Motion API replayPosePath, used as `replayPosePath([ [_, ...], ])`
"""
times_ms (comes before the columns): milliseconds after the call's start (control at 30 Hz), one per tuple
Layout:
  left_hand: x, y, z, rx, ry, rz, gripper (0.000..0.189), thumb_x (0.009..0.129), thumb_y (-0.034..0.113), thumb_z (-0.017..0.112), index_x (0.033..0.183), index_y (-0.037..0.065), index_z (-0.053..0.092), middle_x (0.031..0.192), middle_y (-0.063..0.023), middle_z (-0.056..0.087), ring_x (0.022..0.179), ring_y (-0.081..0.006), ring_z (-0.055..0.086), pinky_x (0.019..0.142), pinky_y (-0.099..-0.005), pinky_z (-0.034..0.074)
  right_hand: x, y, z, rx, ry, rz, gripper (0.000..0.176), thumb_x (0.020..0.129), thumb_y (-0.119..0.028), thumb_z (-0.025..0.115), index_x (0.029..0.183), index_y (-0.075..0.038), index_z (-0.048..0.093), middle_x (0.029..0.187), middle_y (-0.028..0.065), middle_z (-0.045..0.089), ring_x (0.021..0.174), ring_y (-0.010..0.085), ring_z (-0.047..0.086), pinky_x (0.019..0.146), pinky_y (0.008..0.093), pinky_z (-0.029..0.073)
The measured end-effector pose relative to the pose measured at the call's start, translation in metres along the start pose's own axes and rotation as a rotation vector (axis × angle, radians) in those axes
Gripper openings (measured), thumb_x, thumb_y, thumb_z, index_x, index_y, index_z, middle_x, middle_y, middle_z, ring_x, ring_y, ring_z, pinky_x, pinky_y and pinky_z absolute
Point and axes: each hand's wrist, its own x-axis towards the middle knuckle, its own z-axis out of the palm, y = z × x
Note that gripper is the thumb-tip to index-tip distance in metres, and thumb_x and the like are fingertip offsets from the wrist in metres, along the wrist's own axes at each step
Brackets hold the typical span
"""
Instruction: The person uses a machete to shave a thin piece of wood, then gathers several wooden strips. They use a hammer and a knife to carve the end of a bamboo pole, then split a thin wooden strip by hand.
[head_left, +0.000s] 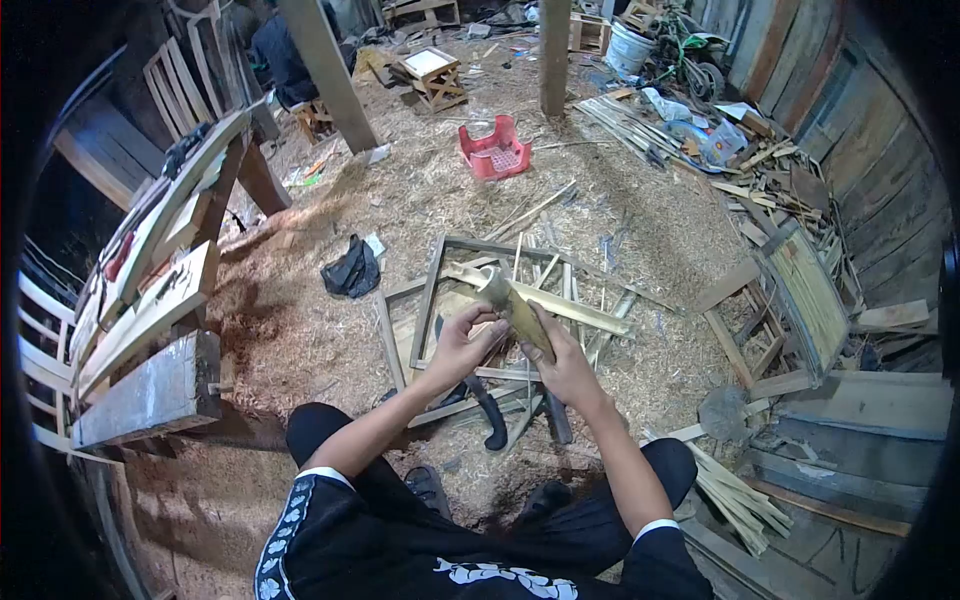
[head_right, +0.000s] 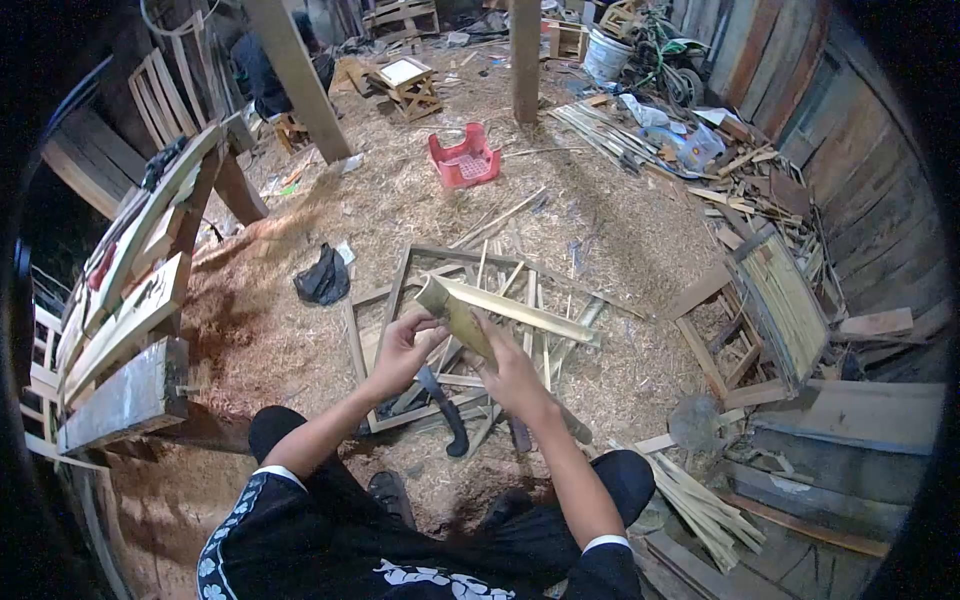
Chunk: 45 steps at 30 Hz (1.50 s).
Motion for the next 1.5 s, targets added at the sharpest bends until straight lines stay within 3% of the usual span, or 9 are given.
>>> replayPosePath([
  [433, -0.037, -0.048, -0.081, -0.29, 0.027, -0.151, 0.018, 0.097, 0.012, 0.068, 0.108, -0.001, 0.061, 0.094, -0.0074, 0.072, 0.093, -0.0114, 0.067, 0.083, -0.0256, 0.051, 0.042, 0.005, 0.057, -0.182, -0.023, 0.134, 0.078, 0.1, -0.063, 0.043, 0.156, -0.009, 0.032, 0.147, 0.0229, 0.05, 0.129, 0.0384, 0.055, 0.104, 0.0458, 0.047],
  [633, -0.049, -0.056, -0.089, -0.12, 0.038, 0.082, 0.013, 0.096, 0.009, 0.067, 0.102, -0.001, 0.062, 0.095, -0.0087, 0.073, 0.091, -0.0131, 0.068, 0.084, -0.0272, 0.052, 0.064, 0.033, 0.058, 0.01, 0.223, 0.063, 0.084, 0.099, -0.066, 0.041, 0.157, -0.005, 0.03, 0.089, 0.0072, 0.061, 0.075, 0.0153, 0.058, 0.071, 0.0353, 0.051],
  [733, -0.05, -0.066, -0.089, -0.075, 0.067, 0.067, 0.012, 0.095, 0.007, 0.067, 0.104, 0.004, 0.06, 0.087, -0.0049, 0.074, 0.088, -0.0103, 0.068, 0.115, -0.0417, 0.031, 0.062, 0.044, 0.046, 0.094, 0.244, 0.152, 0.082, 0.1, -0.063, 0.043, 0.156, -0.006, 0.031, 0.083, 0.0043, 0.058, 0.067, 0.0117, 0.054, 0.059, 0.0317, 0.047],
  [900, -0.045, -0.087, -0.093, -0.434, 0.235, -0.079, 0.009, 0.096, 0.005, 0.065, 0.104, 0.001, 0.062, 0.09, -0.0068, 0.071, 0.085, -0.0105, 0.067, 0.074, -0.0238, 0.052, 0.065, 0.069, 0.016, 0.076, 0.483, 0.07, 0.076, 0.102, -0.057, 0.045, 0.157, -0.007, 0.029, 0.083, 0.0031, 0.057, 0.058, 0.0084, 0.049, 0.048, 0.0262, 0.041],
  [1033, -0.033, -0.089, -0.093, -0.282, 0.112, -0.152, 0.011, 0.097, 0.009, 0.065, 0.104, 0.002, 0.062, 0.093, -0.0068, 0.073, 0.083, -0.0086, 0.065, 0.069, -0.022, 0.049, 0.054, 0.06, 0.003, 0.165, 0.57, 0.163, 0.063, 0.104, -0.048, 0.047, 0.151, -0.008, 0.038, 0.086, 0.0019, 0.057, 0.059, 0.0051, 0.052, 0.045, 0.0201, 0.041],
  [1067, -0.029, -0.095, -0.09, -0.26, 0.117, -0.156, 0.013, 0.097, 0.01, 0.065, 0.105, 0.001, 0.062, 0.098, -0.0083, 0.073, 0.089, -0.0105, 0.065, 0.076, -0.0243, 0.05, 0.05, 0.094, 0.008, 0.102, 0.513, 0.103, 0.071, 0.102, -0.056, 0.046, 0.154, -0.009, 0.035, 0.089, 0.0049, 0.06, 0.061, 0.0088, 0.054, 0.05, 0.0259, 0.048],
  [1100, -0.025, -0.093, -0.086, -0.255, 0.11, -0.165, 0.013, 0.097, 0.01, 0.065, 0.105, 0.001, 0.062, 0.098, -0.0083, 0.073, 0.089, -0.0105, 0.065, 0.076, -0.0243, 0.05, 0.046, 0.045, 0.018, 0.057, 0.41, 0.217, 0.073, 0.103, -0.057, 0.04, 0.158, -0.011, 0.027, 0.15, 0.0229, 0.044, 0.084, 0.0213, 0.068, 0.069, 0.0373, 0.06],
  [1333, -0.011, -0.064, -0.05, 0.573, 0.373, 0.155, 0.066, 0.086, 0.017, 0.074, 0.144, 0.006, 0.045, 0.142, -0.0201, 0.05, 0.138, -0.0346, 0.039, 0.115, -0.0472, 0.026, 0.029, 0.039, 0.062, -0.091, 0.185, -0.019, 0.074, 0.1, -0.05, 0.054, 0.157, -0.009, 0.029, 0.143, 0.0273, 0.049, 0.124, 0.0399, 0.058, 0.1, 0.0447, 0.05],
  [1500, -0.026, -0.071, -0.037, 1.076, 0.38, 0.584, 0.056, 0.087, 0.017, 0.072, 0.139, 0.012, 0.051, 0.136, -0.0157, 0.054, 0.143, -0.0295, 0.037, 0.118, -0.0594, 0.01, 0.024, 0.032, 0.063, -0.052, 0.155, -0.062, 0.078, 0.097, -0.037, 0.064, 0.157, -0.005, 0.025, 0.144, 0.0282, 0.048, 0.132, 0.0401, 0.05, 0.109, 0.0441, 0.042],
])
